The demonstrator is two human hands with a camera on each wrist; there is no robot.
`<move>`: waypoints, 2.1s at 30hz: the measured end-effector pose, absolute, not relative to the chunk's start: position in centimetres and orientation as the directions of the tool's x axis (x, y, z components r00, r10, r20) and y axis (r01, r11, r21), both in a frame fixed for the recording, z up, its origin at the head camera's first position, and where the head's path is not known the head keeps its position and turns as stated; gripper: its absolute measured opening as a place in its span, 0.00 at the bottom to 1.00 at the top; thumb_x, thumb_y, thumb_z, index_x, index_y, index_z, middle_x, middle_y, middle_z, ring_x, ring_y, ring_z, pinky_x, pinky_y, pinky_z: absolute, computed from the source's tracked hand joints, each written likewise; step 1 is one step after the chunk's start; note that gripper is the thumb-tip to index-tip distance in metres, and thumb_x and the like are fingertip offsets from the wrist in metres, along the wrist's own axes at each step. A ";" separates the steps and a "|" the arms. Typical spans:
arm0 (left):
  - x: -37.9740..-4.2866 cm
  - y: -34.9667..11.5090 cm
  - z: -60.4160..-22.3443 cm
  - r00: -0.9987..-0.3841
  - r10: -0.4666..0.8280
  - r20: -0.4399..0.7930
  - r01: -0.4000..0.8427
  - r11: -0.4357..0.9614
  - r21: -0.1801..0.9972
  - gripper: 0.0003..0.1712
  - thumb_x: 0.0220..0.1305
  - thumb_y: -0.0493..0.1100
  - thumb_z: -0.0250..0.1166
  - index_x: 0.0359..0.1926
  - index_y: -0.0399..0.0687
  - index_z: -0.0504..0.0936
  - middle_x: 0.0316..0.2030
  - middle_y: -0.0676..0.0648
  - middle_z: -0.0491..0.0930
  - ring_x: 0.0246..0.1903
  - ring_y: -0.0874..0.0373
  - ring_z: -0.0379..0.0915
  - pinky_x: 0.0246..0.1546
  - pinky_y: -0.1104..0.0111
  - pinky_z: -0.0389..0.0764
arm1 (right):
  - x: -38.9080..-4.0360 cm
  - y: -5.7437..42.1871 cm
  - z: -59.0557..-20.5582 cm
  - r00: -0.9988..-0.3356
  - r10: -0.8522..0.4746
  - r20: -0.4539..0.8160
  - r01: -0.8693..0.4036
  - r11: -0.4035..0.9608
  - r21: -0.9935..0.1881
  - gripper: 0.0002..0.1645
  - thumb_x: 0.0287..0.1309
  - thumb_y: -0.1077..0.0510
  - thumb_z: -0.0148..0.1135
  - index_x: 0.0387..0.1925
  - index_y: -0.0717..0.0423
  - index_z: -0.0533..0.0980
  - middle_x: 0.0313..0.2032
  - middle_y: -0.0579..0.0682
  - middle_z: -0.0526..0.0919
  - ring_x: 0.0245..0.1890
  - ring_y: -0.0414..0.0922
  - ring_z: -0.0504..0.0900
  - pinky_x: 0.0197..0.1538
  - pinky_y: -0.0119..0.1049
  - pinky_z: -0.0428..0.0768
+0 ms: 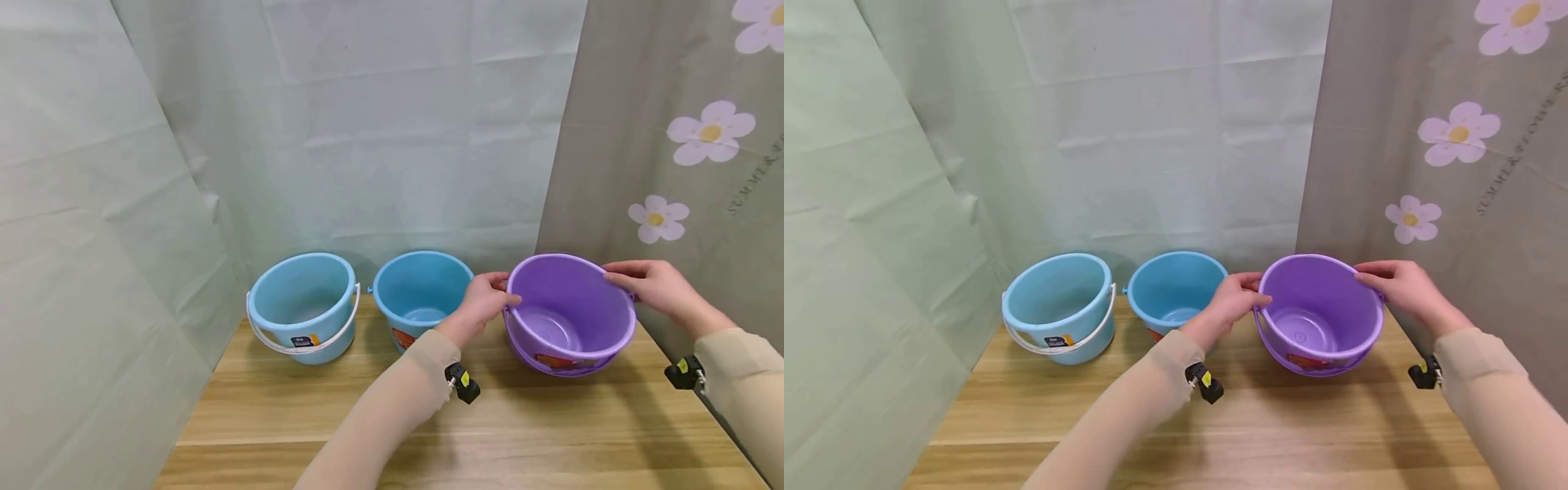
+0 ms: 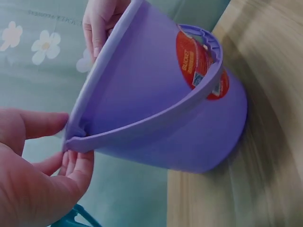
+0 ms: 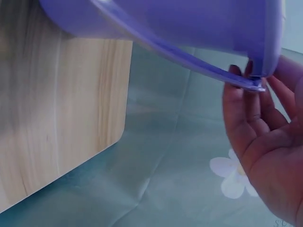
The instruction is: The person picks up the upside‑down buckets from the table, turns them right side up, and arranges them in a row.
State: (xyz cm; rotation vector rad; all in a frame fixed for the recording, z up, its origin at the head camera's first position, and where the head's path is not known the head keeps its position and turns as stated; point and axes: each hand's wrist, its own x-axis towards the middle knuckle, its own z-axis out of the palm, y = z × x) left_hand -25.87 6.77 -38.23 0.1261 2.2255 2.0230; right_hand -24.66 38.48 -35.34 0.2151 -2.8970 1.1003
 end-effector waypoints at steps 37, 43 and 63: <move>-27.1 8.4 -38.0 -0.996 0.025 -0.085 -0.079 0.167 0.983 0.32 0.60 0.26 0.75 0.67 0.35 0.82 0.50 0.39 0.88 0.49 0.52 0.86 0.52 0.61 0.87 | -28.3 39.8 -35.2 -0.957 -0.241 -0.163 -0.047 0.680 -0.732 0.42 0.72 0.56 0.70 0.74 0.78 0.64 0.68 0.73 0.75 0.49 0.29 0.81 0.52 0.28 0.84; -26.9 8.1 -38.0 -0.997 0.026 -0.078 -0.072 0.186 0.980 0.28 0.63 0.27 0.74 0.64 0.37 0.85 0.49 0.39 0.88 0.47 0.53 0.85 0.52 0.61 0.87 | -28.4 39.6 -35.5 -0.960 -0.241 -0.141 -0.062 0.677 -0.733 0.42 0.72 0.54 0.70 0.74 0.77 0.66 0.67 0.72 0.76 0.47 0.26 0.80 0.51 0.26 0.83; -26.3 7.4 -37.1 -0.995 0.083 -0.063 -0.040 0.258 0.965 0.40 0.65 0.41 0.77 0.76 0.47 0.75 0.71 0.44 0.77 0.65 0.48 0.78 0.64 0.60 0.81 | -27.4 39.3 -35.0 -0.979 -0.191 -0.068 -0.100 0.747 -0.658 0.43 0.76 0.48 0.66 0.75 0.75 0.64 0.69 0.74 0.72 0.56 0.43 0.84 0.57 0.34 0.81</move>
